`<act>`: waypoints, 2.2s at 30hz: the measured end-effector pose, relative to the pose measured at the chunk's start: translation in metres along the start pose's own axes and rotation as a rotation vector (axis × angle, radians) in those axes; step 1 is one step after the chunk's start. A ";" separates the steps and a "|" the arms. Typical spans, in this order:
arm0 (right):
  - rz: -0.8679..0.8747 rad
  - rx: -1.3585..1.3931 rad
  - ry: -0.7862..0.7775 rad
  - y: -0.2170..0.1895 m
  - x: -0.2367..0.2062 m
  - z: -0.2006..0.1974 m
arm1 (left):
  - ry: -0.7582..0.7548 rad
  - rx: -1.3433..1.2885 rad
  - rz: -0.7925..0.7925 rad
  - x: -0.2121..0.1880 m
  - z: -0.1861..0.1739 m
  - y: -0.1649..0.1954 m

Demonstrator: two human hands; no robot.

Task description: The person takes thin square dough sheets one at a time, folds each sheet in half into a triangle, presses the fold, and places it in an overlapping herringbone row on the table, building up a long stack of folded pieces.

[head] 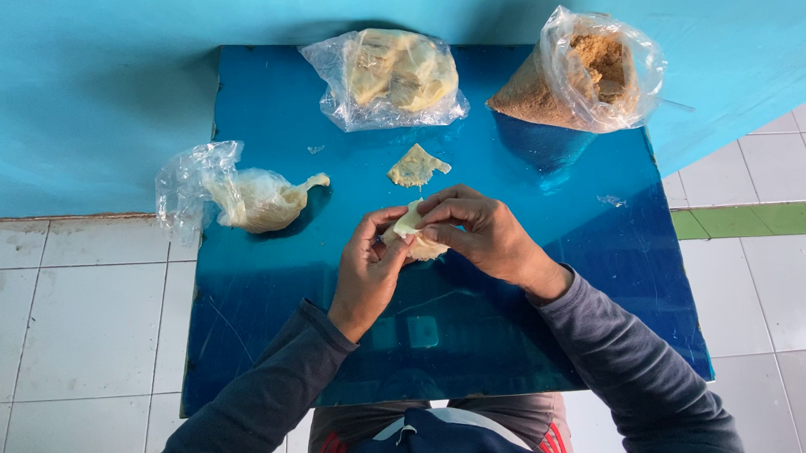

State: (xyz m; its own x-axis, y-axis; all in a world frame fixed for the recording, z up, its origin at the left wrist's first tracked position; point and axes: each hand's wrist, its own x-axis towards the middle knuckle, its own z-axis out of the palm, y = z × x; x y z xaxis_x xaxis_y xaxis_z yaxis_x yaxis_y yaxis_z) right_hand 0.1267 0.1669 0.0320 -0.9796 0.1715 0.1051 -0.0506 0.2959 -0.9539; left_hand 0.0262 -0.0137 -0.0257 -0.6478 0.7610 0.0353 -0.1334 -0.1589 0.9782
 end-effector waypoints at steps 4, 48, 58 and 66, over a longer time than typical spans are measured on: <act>0.065 0.128 0.019 0.008 0.000 -0.001 | -0.022 -0.039 0.035 -0.001 0.001 0.003; 0.072 0.023 0.094 0.003 -0.002 0.004 | -0.019 0.101 0.001 0.001 0.000 0.003; -0.179 -0.264 -0.005 -0.018 -0.004 0.004 | -0.006 0.023 0.001 0.003 -0.004 -0.005; 0.076 0.062 0.070 0.010 -0.003 -0.004 | 0.008 0.097 0.021 0.002 -0.002 -0.003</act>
State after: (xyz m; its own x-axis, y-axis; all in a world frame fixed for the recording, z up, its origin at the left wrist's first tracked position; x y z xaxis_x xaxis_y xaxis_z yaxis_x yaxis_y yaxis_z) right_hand 0.1298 0.1728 0.0228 -0.9650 0.2575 0.0489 0.0095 0.2210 -0.9752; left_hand 0.0240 -0.0128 -0.0290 -0.6558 0.7530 0.0545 -0.0471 -0.1128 0.9925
